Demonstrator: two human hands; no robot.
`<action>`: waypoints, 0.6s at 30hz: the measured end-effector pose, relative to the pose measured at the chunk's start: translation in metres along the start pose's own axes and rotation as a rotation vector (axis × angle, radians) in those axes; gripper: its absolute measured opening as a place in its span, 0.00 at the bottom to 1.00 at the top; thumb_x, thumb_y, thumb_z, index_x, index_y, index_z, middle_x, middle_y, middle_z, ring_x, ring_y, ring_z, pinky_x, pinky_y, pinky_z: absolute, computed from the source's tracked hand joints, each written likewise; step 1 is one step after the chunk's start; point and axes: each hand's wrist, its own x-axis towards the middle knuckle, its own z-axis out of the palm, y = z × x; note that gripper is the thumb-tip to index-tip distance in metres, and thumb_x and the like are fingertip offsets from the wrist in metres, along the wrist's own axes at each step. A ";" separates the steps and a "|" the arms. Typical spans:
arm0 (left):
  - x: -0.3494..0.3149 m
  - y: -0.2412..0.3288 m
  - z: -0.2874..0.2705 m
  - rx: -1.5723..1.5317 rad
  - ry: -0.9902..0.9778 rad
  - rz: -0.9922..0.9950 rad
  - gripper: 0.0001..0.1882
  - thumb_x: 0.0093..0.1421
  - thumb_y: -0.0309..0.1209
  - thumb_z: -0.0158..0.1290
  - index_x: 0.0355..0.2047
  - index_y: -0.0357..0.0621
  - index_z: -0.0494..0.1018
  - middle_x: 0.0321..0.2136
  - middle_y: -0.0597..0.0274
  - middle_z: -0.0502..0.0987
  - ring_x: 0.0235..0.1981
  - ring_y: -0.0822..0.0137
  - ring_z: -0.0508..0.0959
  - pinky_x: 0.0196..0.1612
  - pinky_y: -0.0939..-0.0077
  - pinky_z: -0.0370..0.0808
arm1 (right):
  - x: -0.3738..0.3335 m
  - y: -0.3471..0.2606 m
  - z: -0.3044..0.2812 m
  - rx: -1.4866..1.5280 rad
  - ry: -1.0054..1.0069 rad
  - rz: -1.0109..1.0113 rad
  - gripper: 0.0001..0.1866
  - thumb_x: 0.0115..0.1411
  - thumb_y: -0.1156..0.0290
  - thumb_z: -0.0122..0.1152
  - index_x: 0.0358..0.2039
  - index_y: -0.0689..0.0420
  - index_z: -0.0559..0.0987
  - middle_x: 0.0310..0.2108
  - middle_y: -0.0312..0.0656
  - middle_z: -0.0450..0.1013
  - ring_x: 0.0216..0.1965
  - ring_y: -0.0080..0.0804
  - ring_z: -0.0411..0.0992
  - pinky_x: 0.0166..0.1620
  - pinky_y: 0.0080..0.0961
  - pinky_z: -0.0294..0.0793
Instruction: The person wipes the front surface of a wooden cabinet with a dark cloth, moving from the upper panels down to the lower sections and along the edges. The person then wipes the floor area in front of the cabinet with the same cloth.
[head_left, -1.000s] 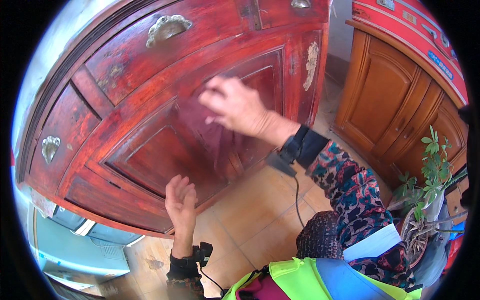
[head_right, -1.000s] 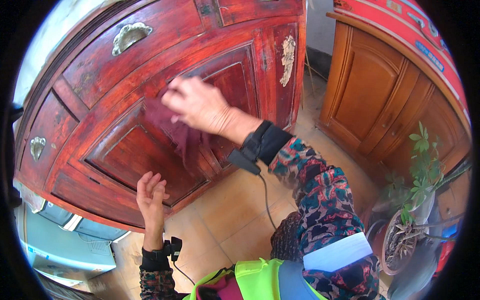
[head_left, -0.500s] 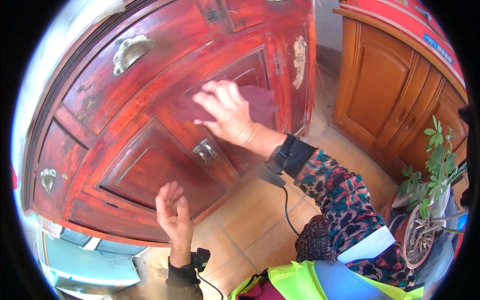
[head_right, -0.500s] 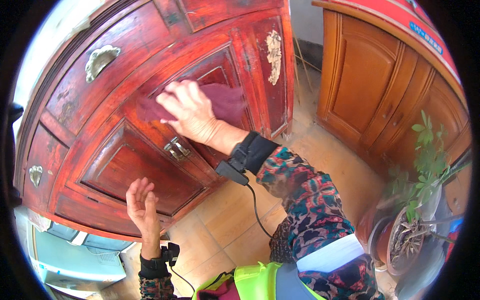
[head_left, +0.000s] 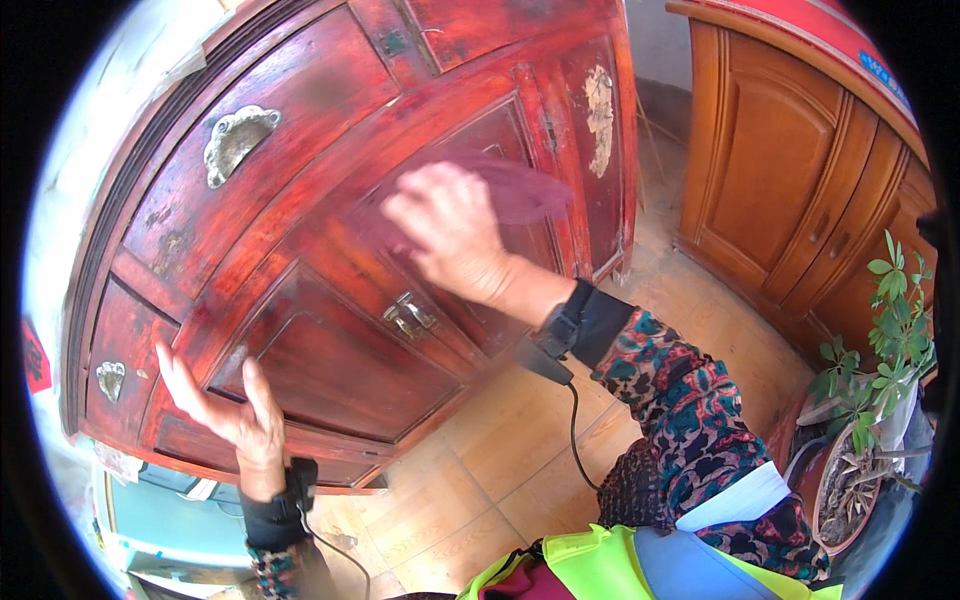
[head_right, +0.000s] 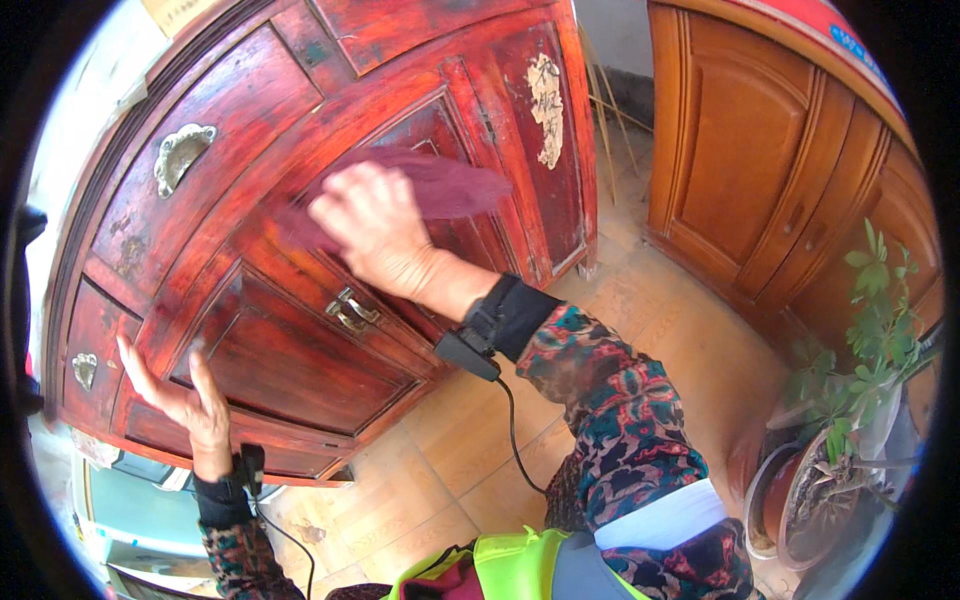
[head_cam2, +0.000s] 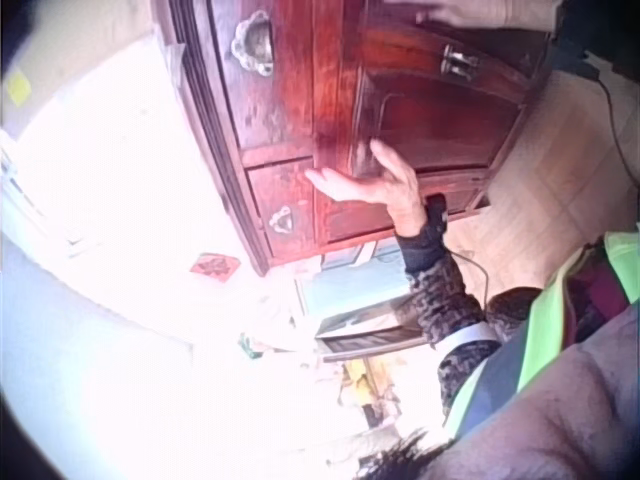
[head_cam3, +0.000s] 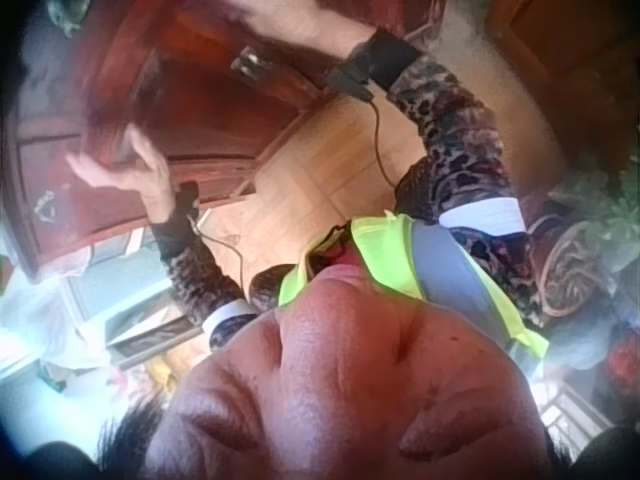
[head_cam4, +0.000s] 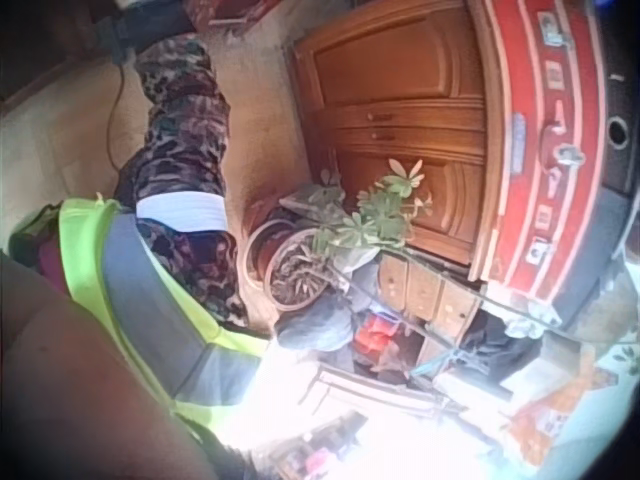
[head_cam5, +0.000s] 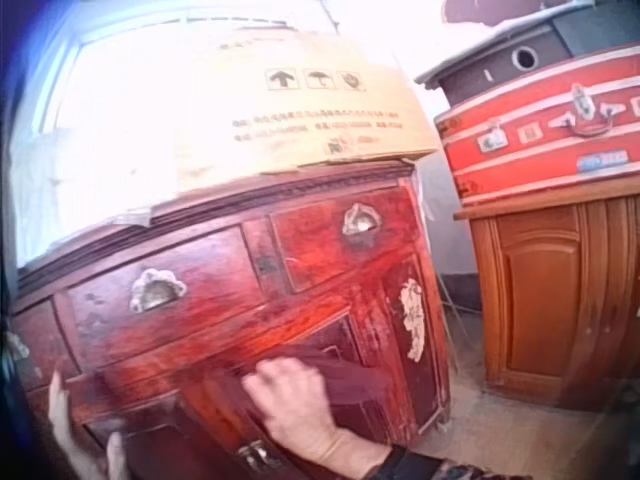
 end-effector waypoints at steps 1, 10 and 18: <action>0.010 -0.005 0.010 0.034 -0.008 0.043 0.38 0.61 0.30 0.57 0.67 0.34 0.51 0.67 0.37 0.52 0.67 0.43 0.56 0.69 0.50 0.48 | 0.002 0.000 -0.002 0.031 -0.028 -0.065 0.35 0.35 0.69 0.73 0.49 0.47 0.74 0.52 0.41 0.66 0.57 0.47 0.63 0.54 0.46 0.63; 0.021 -0.061 0.032 0.354 -0.074 0.315 0.35 0.65 0.48 0.50 0.64 0.37 0.58 0.64 0.36 0.59 0.64 0.39 0.59 0.63 0.45 0.52 | 0.017 0.072 -0.031 -0.056 0.330 0.131 0.31 0.40 0.61 0.74 0.47 0.55 0.75 0.47 0.46 0.70 0.49 0.49 0.67 0.55 0.47 0.64; 0.018 -0.065 0.034 0.355 -0.030 0.339 0.40 0.64 0.53 0.49 0.66 0.37 0.55 0.65 0.36 0.58 0.64 0.39 0.60 0.63 0.46 0.53 | 0.012 -0.002 0.018 0.158 0.221 -0.229 0.13 0.52 0.65 0.59 0.40 0.45 0.76 0.43 0.37 0.71 0.47 0.36 0.71 0.55 0.45 0.68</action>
